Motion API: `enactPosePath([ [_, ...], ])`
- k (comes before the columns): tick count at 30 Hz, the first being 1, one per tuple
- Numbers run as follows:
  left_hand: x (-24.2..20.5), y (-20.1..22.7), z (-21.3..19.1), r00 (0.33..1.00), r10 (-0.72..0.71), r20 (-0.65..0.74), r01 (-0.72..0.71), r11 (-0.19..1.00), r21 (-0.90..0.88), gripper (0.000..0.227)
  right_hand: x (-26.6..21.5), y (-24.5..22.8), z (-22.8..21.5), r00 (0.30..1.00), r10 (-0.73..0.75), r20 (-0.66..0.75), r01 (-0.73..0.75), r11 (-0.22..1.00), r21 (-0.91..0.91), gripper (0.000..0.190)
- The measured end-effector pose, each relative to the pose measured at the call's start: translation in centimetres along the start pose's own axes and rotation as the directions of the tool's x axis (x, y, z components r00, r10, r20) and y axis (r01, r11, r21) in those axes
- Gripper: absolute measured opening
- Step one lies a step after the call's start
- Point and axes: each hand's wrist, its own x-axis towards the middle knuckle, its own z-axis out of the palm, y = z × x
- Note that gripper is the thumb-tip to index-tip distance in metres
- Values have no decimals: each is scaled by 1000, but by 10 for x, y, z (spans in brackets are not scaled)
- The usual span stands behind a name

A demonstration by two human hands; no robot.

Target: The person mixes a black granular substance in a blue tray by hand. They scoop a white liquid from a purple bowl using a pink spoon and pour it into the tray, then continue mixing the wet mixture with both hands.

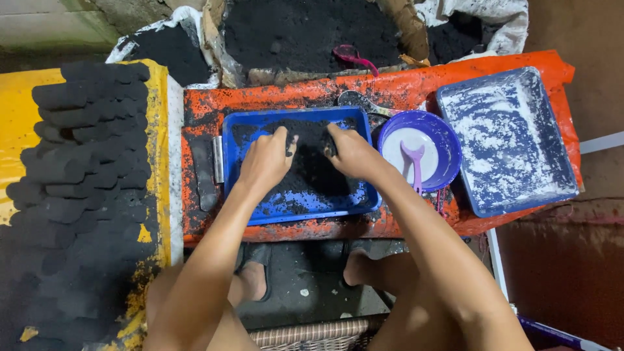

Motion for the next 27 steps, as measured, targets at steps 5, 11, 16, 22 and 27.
enactPosePath([
  [5,1,18,-8,992,-17,127,22,999,-33,23,-2,-6,-6,999,-21,25,19,998,61,36],
  [11,1,16,-10,985,16,173,-1,996,-85,26,4,10,2,992,5,-122,-8,1000,-23,21],
  [16,7,2,-8,995,-3,103,14,994,-105,21,14,15,9,986,4,-167,-20,996,-91,9],
  [22,9,6,-13,1000,-5,30,6,999,-43,25,17,6,13,987,22,-160,-20,1000,17,15],
  [27,11,8,-14,999,47,-25,-48,999,-18,20,13,-8,4,995,-73,-70,79,993,88,14],
])
